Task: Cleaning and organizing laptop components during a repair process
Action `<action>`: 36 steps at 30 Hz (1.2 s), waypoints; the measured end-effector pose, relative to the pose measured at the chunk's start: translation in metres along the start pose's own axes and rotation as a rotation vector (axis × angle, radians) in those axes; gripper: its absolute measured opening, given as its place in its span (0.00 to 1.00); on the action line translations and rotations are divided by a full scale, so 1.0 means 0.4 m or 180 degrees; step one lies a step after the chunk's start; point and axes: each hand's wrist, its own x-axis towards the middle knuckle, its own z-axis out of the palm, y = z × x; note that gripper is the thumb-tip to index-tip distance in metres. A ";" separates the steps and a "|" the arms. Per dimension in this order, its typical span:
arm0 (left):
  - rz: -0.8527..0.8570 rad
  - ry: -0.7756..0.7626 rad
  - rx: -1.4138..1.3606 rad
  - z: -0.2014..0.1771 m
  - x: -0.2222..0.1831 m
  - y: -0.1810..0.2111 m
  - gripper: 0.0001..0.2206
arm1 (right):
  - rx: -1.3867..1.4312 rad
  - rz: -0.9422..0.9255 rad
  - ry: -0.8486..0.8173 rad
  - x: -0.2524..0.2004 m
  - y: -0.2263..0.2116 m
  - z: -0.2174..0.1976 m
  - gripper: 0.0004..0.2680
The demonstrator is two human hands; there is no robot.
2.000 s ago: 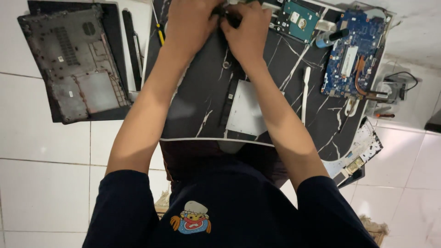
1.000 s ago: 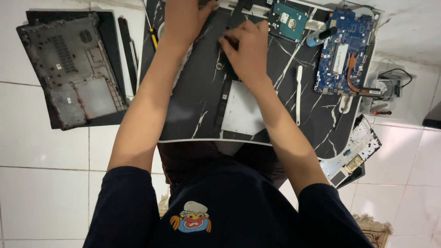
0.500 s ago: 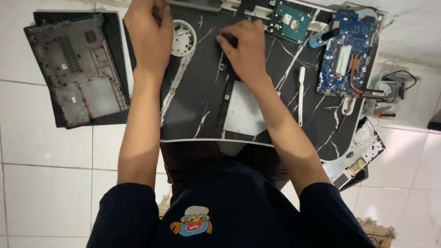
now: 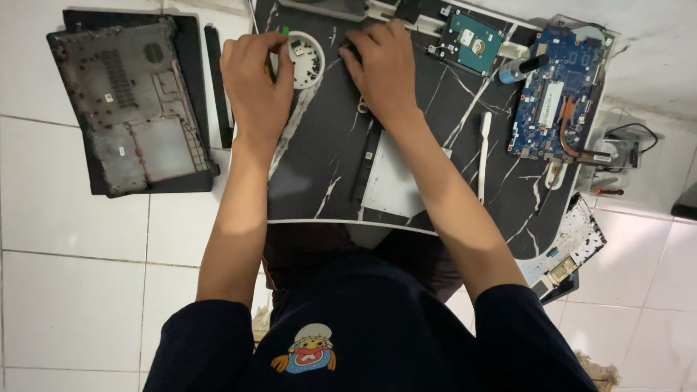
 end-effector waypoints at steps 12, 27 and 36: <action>0.0387 -0.0554 0.0224 0.010 0.004 0.065 0.05 | 0.1195 0.0484 -0.1347 -0.072 -0.058 -0.232 0.13; 0.0838 -0.0895 0.1088 0.101 -0.013 0.071 0.16 | 0.1860 0.1891 -0.0386 -0.160 -0.014 -0.311 0.06; 0.0523 -0.0456 0.1399 0.166 0.014 0.055 0.15 | 0.1928 0.2061 -0.0213 -0.235 -0.001 -0.342 0.05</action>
